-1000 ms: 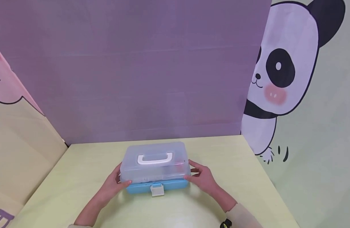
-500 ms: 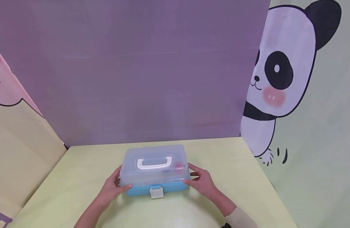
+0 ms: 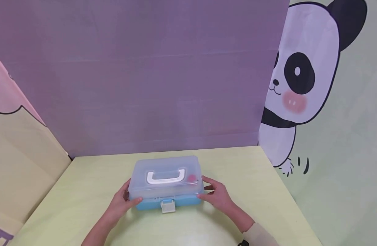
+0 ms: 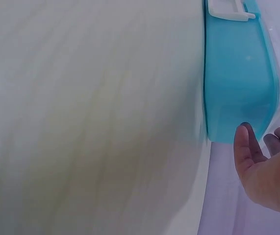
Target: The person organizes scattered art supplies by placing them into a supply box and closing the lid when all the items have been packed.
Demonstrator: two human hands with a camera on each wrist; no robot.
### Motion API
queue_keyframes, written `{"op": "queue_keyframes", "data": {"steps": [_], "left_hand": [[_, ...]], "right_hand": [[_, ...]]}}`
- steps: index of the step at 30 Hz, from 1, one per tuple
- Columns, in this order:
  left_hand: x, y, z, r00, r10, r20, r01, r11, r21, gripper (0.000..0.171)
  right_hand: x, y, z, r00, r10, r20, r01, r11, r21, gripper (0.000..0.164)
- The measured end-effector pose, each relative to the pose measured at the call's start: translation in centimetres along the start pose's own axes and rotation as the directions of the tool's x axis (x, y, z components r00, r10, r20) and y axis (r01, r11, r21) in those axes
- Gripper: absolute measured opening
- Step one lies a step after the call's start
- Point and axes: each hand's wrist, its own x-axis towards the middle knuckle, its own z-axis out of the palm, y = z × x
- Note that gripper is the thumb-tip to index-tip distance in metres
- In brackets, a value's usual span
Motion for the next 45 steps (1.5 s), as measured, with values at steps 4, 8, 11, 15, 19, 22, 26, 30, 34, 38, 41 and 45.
{"op": "queue_keyframes", "data": {"steps": [4, 8, 11, 15, 19, 22, 26, 30, 34, 38, 41, 45], "left_hand": [[-0.1, -0.3, 0.1, 0.999, -0.022, -0.026, 0.022, 1.0, 0.012, 0.094], [-0.1, -0.6, 0.2, 0.998, -0.03, -0.047, 0.03, 1.0, -0.001, 0.094], [-0.1, -0.6, 0.2, 0.998, -0.025, -0.052, 0.024, 1.0, -0.014, 0.093], [-0.2, -0.6, 0.3, 0.999, -0.024, -0.043, 0.023, 0.999, -0.027, 0.093], [-0.3, -0.5, 0.4, 0.999, -0.031, -0.037, 0.029, 0.999, -0.041, 0.093], [-0.4, -0.6, 0.4, 0.999, -0.031, -0.039, 0.03, 0.999, -0.039, 0.093], [-0.5, -0.6, 0.5, 0.999, -0.025, -0.044, 0.023, 0.999, -0.039, 0.092], [-0.5, -0.6, 0.6, 0.999, -0.02, -0.049, 0.016, 0.998, -0.063, 0.091], [-0.5, -0.5, 0.5, 0.999, -0.008, -0.042, 0.006, 0.998, -0.056, 0.09], [-0.4, -0.1, 0.5, 1.0, 0.013, -0.029, -0.013, 1.0, 0.006, 0.097], [-0.3, 0.2, 0.7, 0.999, 0.04, -0.029, -0.038, 0.997, 0.063, 0.108], [0.0, 0.2, 1.0, 0.994, 0.106, -0.039, -0.099, 0.985, 0.143, 0.119]], "right_hand": [[0.0, -0.3, 0.2, 1.0, 0.004, 0.011, -0.004, 1.0, 0.002, 0.066], [0.0, -0.5, 0.3, 1.0, 0.017, 0.006, -0.017, 1.0, -0.02, 0.064], [0.1, -0.5, 0.2, 0.999, 0.027, -0.02, -0.028, 0.997, -0.074, 0.061], [-0.2, -0.6, 0.3, 0.995, -0.013, -0.103, -0.009, 0.979, -0.205, 0.062], [-0.9, -1.3, 1.0, 0.956, -0.216, -0.198, 0.103, 0.88, -0.464, 0.062], [-1.3, -2.1, 1.8, 0.867, -0.46, -0.193, 0.237, 0.721, -0.652, 0.053], [-1.3, -3.3, 3.1, 0.733, -0.678, -0.055, 0.412, 0.507, -0.757, 0.035], [-1.1, -4.0, 4.8, 0.637, -0.749, 0.183, 0.555, 0.281, -0.783, 0.022], [-1.0, -3.8, 6.9, 0.622, -0.687, 0.375, 0.62, 0.139, -0.772, 0.02], [-0.8, -3.2, 8.3, 0.685, -0.572, 0.451, 0.61, 0.113, -0.784, 0.021], [-0.6, -3.1, 8.8, 0.723, -0.508, 0.467, 0.597, 0.12, -0.794, 0.022], [-0.4, -3.3, 9.2, 0.749, -0.452, 0.485, 0.585, 0.108, -0.804, 0.022]]}}
